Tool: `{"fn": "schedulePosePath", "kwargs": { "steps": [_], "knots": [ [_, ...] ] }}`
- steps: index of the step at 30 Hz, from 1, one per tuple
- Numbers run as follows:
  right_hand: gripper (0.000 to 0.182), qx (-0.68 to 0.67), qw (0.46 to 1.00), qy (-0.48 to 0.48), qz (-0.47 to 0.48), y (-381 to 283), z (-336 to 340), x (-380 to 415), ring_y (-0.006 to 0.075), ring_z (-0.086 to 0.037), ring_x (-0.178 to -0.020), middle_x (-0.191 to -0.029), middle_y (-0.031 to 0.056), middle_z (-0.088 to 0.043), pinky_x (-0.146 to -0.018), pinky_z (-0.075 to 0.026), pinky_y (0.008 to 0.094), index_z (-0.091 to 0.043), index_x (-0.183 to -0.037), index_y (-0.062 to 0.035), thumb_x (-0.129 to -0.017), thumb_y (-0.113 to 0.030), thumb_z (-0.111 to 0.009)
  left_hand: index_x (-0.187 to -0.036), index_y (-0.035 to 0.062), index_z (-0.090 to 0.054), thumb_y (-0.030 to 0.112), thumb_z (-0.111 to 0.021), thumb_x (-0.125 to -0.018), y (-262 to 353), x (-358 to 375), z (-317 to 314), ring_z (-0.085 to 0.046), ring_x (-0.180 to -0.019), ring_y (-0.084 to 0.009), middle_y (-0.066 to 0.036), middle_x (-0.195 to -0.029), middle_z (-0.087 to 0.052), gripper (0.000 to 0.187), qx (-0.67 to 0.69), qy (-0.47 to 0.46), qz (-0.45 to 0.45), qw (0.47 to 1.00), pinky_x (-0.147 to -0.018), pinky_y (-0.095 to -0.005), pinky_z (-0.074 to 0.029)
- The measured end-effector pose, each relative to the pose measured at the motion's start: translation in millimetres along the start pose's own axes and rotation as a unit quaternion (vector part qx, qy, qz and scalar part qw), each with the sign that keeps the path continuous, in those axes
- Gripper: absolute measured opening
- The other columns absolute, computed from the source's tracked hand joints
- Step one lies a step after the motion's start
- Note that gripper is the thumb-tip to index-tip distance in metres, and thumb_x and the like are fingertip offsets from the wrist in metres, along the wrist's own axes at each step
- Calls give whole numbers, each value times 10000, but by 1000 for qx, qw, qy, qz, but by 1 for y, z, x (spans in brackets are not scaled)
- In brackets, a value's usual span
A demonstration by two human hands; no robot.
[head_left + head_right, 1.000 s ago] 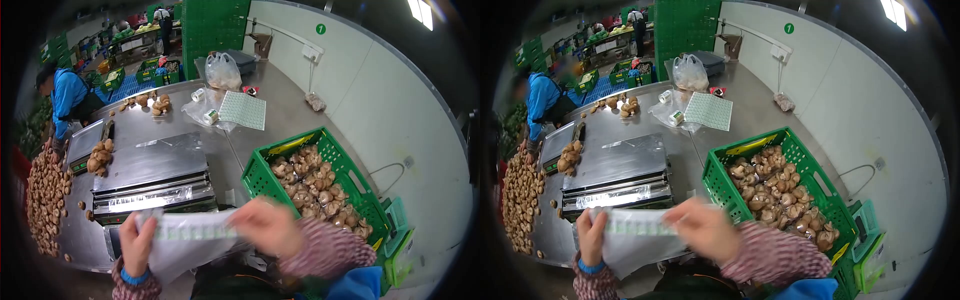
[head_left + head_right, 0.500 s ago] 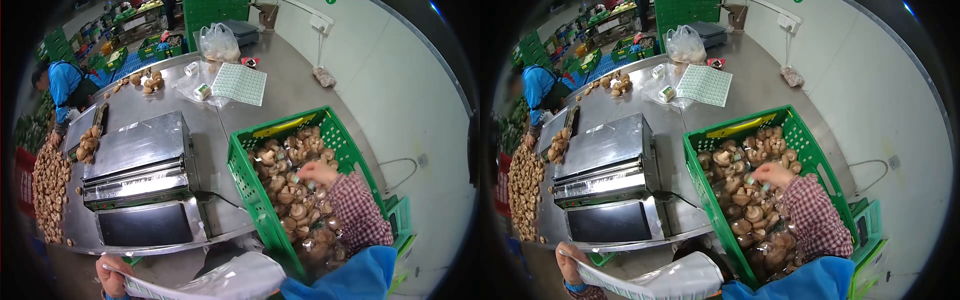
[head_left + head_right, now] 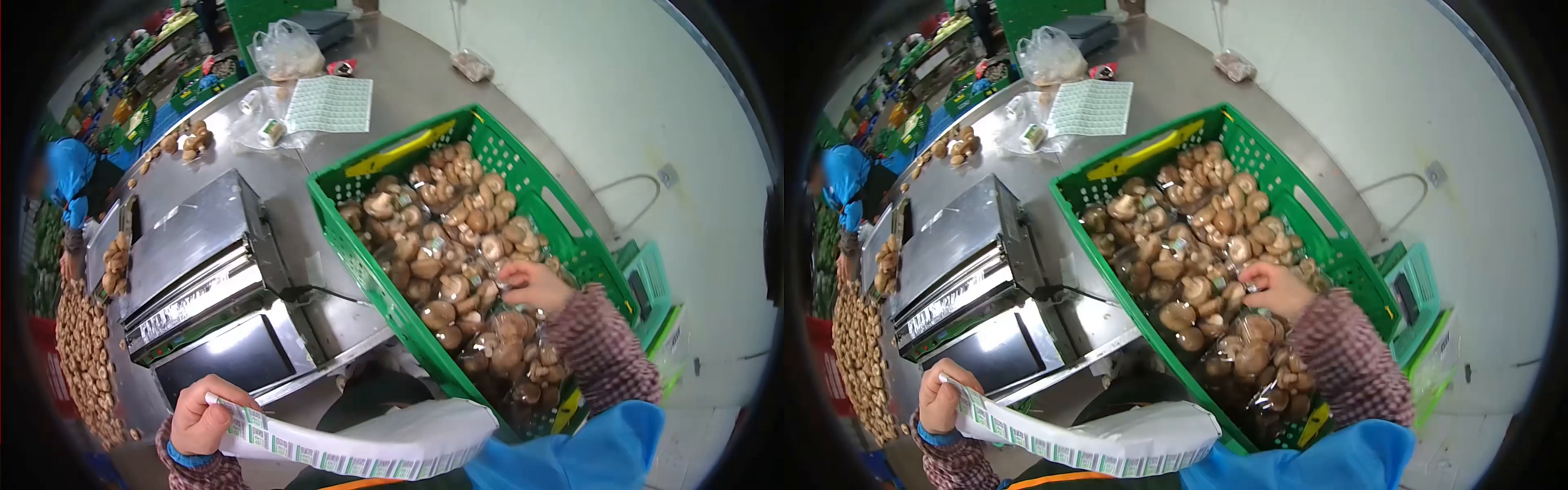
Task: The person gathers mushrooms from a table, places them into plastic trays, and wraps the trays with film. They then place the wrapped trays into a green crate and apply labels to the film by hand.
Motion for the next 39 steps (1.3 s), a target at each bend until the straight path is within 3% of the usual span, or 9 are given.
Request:
{"fn": "schedulePosePath", "kwargs": {
  "steps": [3,7,11,13,21,25,27,30,39],
  "knots": [
    [372,-69,996,-22,-57,21,-12,40,159,-494,-987,-960,41,-561,-747,-467,276,-557,-1023,-28,-663,23,-635,-916,-54,-562,208,-446,-910,4,-16,-14,-622,-726,-171,-140,-843,-643,287,15,-43,8,999,-643,-267,-468],
    [293,327,873,242,269,-33,-30,69,200,-508,-1007,-1041,99,-558,-832,-434,294,-583,-995,-54,-709,-23,-642,-1026,1,-558,142,-419,-917,31,-38,-37,-573,-581,-192,-93,-691,-580,225,-118,-115,-21,986,-559,-271,-435],
    [250,-65,979,37,192,-161,-79,114,159,-587,-861,-944,108,-610,-767,-462,270,-578,-1027,6,-802,-90,-626,-954,37,-536,207,-432,-932,53,-42,-50,-549,-564,-329,-160,-638,-532,200,-172,-135,-43,975,-514,-368,-419],
    [244,13,904,-2,428,-213,-132,136,147,-596,-792,-846,88,-620,-703,-476,270,-578,-1008,6,-795,-96,-638,-935,37,-530,215,-425,-935,62,-40,-57,-542,-568,-343,-169,-635,-526,207,-202,-146,-47,967,-517,-375,-417],
    [140,146,813,94,555,-215,-162,148,219,-543,-688,-719,27,-558,-662,-416,307,-643,-813,-82,-689,-99,-704,-830,17,-537,220,-407,-944,44,-40,-64,-494,-563,-291,-163,-650,-530,266,-178,-43,-2,983,-560,-352,-422],
    [127,-46,905,107,409,-187,-105,160,147,-549,-678,-776,37,-612,-596,-433,252,-660,-823,-68,-713,-10,-682,-1078,18,-503,304,-349,-958,10,-36,-96,-538,-824,-136,-85,-945,-592,346,64,-176,24,982,-657,-283,-425],
    [120,34,903,128,409,-179,-110,164,155,-549,-672,-777,40,-605,-591,-430,249,-649,-821,-59,-714,-17,-684,-1339,60,-193,281,-447,-925,18,-39,-126,-531,-1059,-219,-142,-1195,-495,534,237,-277,76,928,-768,-298,-467],
    [154,30,882,124,454,-171,-116,173,168,-570,-697,-793,54,-603,-621,-443,252,-649,-852,-64,-709,-17,-683,-1349,74,-192,-3,-633,-783,14,-38,-155,-571,-1020,-204,-145,-1114,-552,722,178,-282,90,939,-719,-256,-507],
    [411,-9,992,102,-73,74,11,168,113,-568,-712,-759,33,-584,-632,-450,242,-435,-1078,-71,-737,-30,-660,-1349,47,-268,131,-661,-794,2,-10,-195,-539,-1054,-257,-157,-1207,-506,685,36,-498,-18,866,-886,-335,-446]
  ]
}}
Point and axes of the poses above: each hand's wrist, its own x-axis away from the middle knuckle, its own z-axis out of the back of the hand, y = z × x, the point moved 5 cm from there along -x, towards the middle knuckle
